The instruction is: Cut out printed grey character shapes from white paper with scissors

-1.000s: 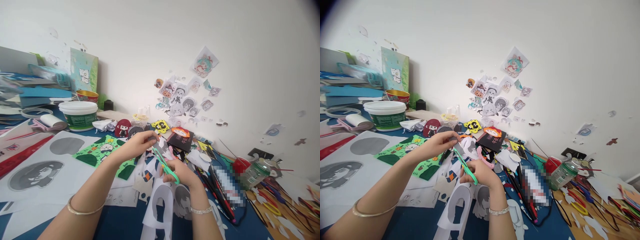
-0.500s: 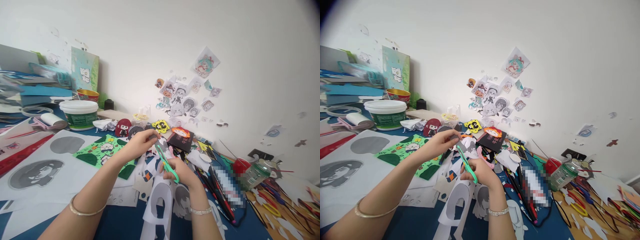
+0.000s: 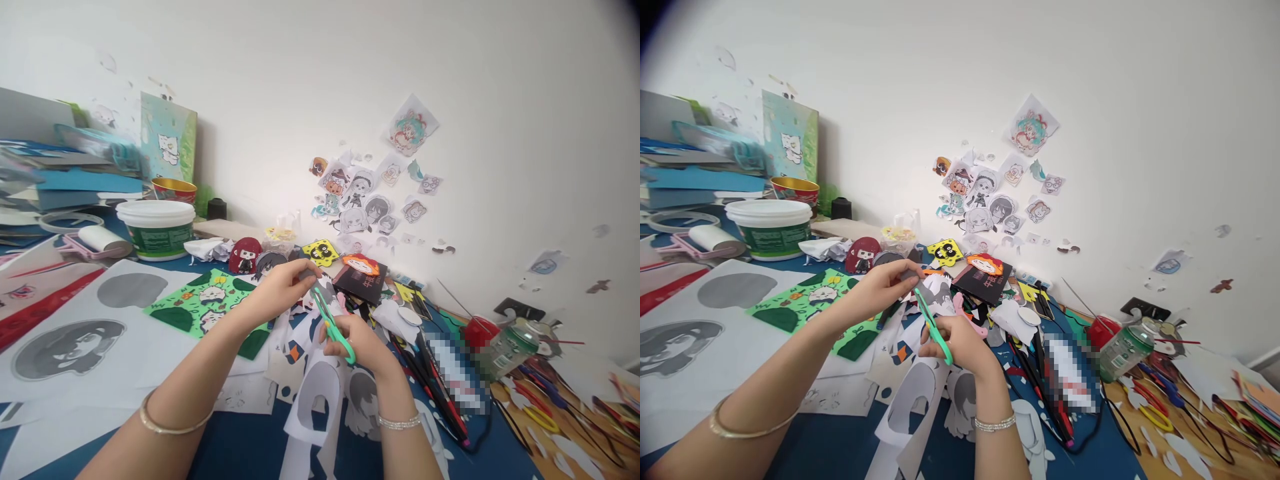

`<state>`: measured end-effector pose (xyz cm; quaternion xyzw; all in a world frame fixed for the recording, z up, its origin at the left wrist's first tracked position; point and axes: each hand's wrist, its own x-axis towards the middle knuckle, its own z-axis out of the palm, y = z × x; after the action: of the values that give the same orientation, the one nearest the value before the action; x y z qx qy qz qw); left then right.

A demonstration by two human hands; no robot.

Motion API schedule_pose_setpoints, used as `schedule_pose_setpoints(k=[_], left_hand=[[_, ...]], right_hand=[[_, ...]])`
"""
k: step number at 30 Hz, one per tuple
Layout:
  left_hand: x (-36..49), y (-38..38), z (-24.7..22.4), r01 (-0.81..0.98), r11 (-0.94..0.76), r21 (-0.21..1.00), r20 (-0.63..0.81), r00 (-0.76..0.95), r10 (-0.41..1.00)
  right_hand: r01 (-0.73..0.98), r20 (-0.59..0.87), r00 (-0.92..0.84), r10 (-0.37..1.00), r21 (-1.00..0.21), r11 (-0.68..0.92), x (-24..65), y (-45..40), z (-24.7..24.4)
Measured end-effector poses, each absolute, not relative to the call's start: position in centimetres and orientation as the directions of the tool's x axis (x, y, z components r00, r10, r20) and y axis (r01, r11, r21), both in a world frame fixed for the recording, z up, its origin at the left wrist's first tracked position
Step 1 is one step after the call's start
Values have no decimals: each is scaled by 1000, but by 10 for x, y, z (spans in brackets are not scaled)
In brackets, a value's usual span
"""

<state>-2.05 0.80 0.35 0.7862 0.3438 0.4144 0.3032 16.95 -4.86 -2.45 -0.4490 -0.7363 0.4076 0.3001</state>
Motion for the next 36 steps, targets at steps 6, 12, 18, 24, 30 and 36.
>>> schedule_pose_setpoints(k=[6,12,18,24,30,36], left_hand=[[-21,7,4,272,-560,783,430,414,802],[-23,7,5,275,-559,782,433,406,805],[-21,8,4,272,-570,775,450,395,801],[-25,10,6,212,-550,808,479,308,822],[-17,10,2,131,-510,850,472,239,848],[2,7,-7,71,-477,876,439,291,850]], right_hand=[[406,85,-411,908,-874,266,169,-48,-25],[427,84,-394,915,-865,264,170,-46,-28],[437,61,-406,912,-863,252,172,-46,-27],[423,91,-351,932,-873,244,179,-47,-27],[199,371,2,928,-910,364,170,-39,-35],[114,390,282,876,-921,373,154,-37,-34]])
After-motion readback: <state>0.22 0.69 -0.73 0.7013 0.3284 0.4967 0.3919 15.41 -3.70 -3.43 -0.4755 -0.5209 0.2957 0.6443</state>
